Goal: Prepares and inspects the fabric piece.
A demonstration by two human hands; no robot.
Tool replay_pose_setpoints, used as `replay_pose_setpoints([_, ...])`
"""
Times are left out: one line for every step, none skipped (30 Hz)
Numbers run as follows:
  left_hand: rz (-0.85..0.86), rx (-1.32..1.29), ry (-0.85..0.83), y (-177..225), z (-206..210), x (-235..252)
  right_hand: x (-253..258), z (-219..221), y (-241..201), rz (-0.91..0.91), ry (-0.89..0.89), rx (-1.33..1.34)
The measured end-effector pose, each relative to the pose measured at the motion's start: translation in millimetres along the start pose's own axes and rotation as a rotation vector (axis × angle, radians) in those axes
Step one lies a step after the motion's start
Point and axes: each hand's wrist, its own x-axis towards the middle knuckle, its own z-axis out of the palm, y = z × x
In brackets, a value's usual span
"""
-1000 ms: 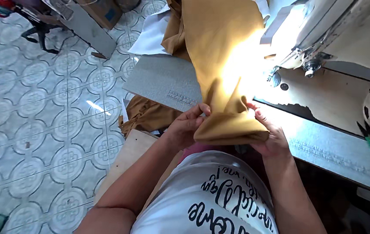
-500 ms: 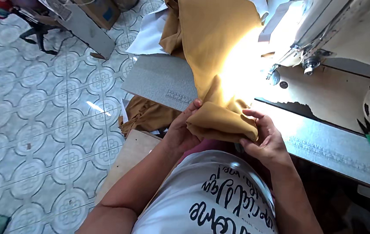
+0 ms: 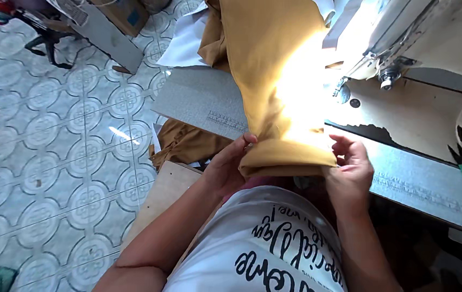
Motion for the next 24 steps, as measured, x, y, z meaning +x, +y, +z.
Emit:
replay_pose_setpoints([0.003, 0.172, 0.013, -1, 0, -2, 2, -3, -1, 0.041, 0.025, 0.106])
replay_pose_setpoints([0.017, 0.326, 0.024, -2, 0, -4, 3, -5, -2, 0.051, 0.047, 0.163])
replay_pose_setpoints([0.028, 0.474, 0.018, -2, 1, -6, 3, -6, -4, 0.041, 0.066, 0.185])
replay_pose_setpoints([0.042, 0.594, 0.018, -1, 5, -7, 4, -7, -6, 0.026, 0.079, 0.192])
replay_pose_setpoints([0.059, 0.704, 0.036, 0, 9, -7, 4, -7, -8, 0.013, 0.085, 0.192])
replay_pose_setpoints([0.085, 0.812, 0.076, 1, 15, -7, 3, -7, -8, 0.006, 0.085, 0.186])
replay_pose_setpoints([0.121, 0.911, 0.115, 0, 19, -7, 3, -6, -8, 0.000, 0.084, 0.184])
replay_pose_setpoints([0.156, 0.971, 0.147, -1, 21, -6, 2, -5, -7, -0.008, 0.083, 0.183])
replay_pose_setpoints([0.191, 0.990, 0.170, -3, 21, -5, 2, -4, -6, -0.018, 0.086, 0.178])
replay_pose_setpoints([0.223, 0.979, 0.188, -5, 20, -4, 2, -4, -4, -0.032, 0.092, 0.163])
replay_pose_setpoints([0.248, 0.954, 0.207, -8, 20, -3, 1, -4, -3, -0.051, 0.096, 0.139])
replay_pose_setpoints([0.258, 0.922, 0.236, -9, 21, -3, 0, -4, -2, -0.068, 0.100, 0.112])
replay_pose_setpoints([0.262, 0.903, 0.277, -10, 23, -1, -1, -4, 0, -0.085, 0.105, 0.080])
replay_pose_setpoints([0.271, 0.907, 0.330, -10, 25, 0, -2, -3, 1, -0.102, 0.111, 0.048])
replay_pose_setpoints([0.290, 0.932, 0.388, -11, 26, 2, -4, -3, 2, -0.112, 0.117, 0.015])
replay_pose_setpoints([0.334, 0.988, 0.432, -13, 25, 3, -4, -2, 3, -0.117, 0.120, -0.013])
replay_pose_setpoints([0.405, 1.084, 0.453, -14, 21, 4, -5, -2, 4, -0.119, 0.121, -0.038])
replay_pose_setpoints([0.494, 1.195, 0.472, -15, 16, 5, -5, -2, 5, -0.120, 0.123, -0.063])
replay_pose_setpoints([0.578, 1.286, 0.480, -14, 13, 6, -6, -2, 5, -0.125, 0.126, -0.084])
replay_pose_setpoints([0.636, 1.351, 0.478, -12, 10, 6, -6, -2, 4, -0.124, 0.128, -0.104])
replay_pose_setpoints([0.675, 1.405, 0.472, -11, 9, 5, -7, -1, 4, -0.120, 0.130, -0.117])
replay_pose_setpoints([0.716, 1.445, 0.460, -12, 9, 5, -8, 1, 4, -0.115, 0.135, -0.131])
replay_pose_setpoints([0.748, 1.466, 0.442, -13, 9, 5, -9, 1, 5, -0.114, 0.142, -0.150])
replay_pose_setpoints([0.768, 1.471, 0.424, -15, 9, 5, -9, 2, 5, -0.123, 0.155, -0.180])
